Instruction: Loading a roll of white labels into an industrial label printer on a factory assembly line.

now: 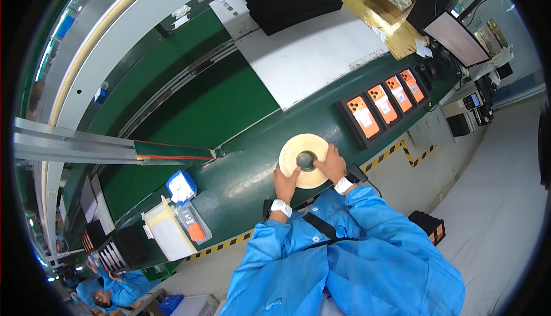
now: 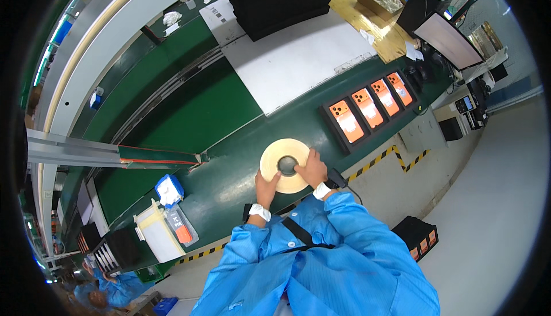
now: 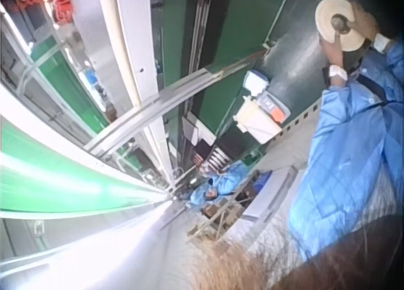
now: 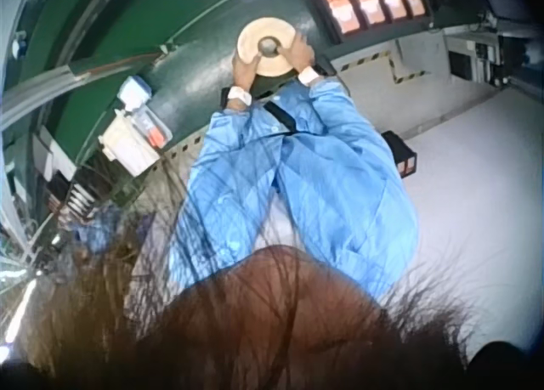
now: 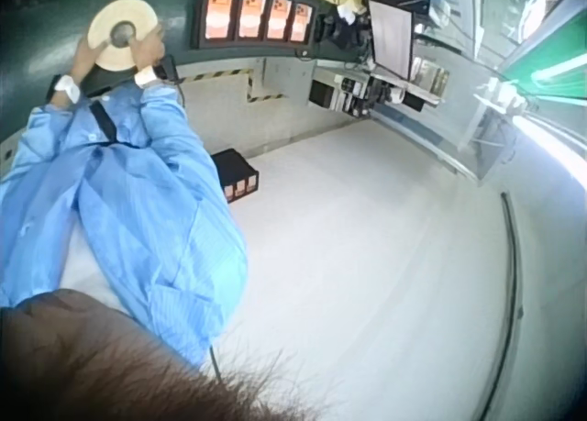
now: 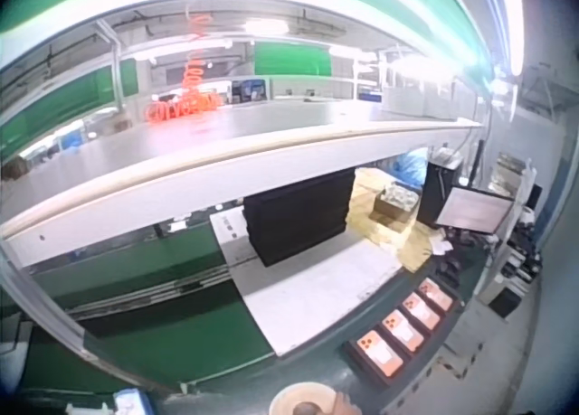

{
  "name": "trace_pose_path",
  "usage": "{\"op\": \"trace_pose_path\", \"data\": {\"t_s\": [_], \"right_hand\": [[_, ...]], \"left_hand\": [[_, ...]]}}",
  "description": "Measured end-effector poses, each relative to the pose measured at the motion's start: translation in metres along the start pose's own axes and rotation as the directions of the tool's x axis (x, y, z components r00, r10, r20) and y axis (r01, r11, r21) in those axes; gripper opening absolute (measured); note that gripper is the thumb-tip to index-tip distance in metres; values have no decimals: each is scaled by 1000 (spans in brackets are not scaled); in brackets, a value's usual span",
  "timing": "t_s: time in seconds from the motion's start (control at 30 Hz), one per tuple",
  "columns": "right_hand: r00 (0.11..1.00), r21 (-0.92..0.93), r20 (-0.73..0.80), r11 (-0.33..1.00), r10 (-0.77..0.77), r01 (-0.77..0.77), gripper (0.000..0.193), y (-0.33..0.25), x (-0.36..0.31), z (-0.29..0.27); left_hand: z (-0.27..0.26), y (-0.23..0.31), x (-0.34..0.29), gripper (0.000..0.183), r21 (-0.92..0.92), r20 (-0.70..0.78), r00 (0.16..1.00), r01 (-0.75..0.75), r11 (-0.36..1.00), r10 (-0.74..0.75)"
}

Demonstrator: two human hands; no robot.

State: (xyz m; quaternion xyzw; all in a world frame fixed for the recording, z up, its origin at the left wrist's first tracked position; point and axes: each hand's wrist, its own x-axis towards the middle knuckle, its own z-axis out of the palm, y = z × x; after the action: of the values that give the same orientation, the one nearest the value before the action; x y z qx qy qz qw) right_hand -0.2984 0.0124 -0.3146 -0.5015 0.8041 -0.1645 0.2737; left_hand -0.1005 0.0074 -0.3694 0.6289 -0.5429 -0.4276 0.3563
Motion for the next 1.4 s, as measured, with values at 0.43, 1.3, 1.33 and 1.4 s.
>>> {"op": "trace_pose_path", "data": {"t_s": [0.43, 1.3, 1.33, 1.4], "right_hand": [[1000, 37, 18, 999, -21, 20, 73, -4, 10, -1], [993, 26, 62, 994, 101, -103, 84, 0, 0, -9], [991, 13, 85, 994, 106, -107, 83, -3, -1, -10], [988, 0, 96, 993, 122, -122, 82, 7, -2, -11]], "left_hand": [[-3, 2, 7, 47, -27, 21, 1000, 20, 999, -19], [-2, 81, -31, 87, 409, 479, 804, -561, 720, 354], [-1, 82, -31, 88, 473, 552, 782, -580, 663, 290], [3, 83, -27, 87, 498, 603, 748, -625, 601, 279]]}}
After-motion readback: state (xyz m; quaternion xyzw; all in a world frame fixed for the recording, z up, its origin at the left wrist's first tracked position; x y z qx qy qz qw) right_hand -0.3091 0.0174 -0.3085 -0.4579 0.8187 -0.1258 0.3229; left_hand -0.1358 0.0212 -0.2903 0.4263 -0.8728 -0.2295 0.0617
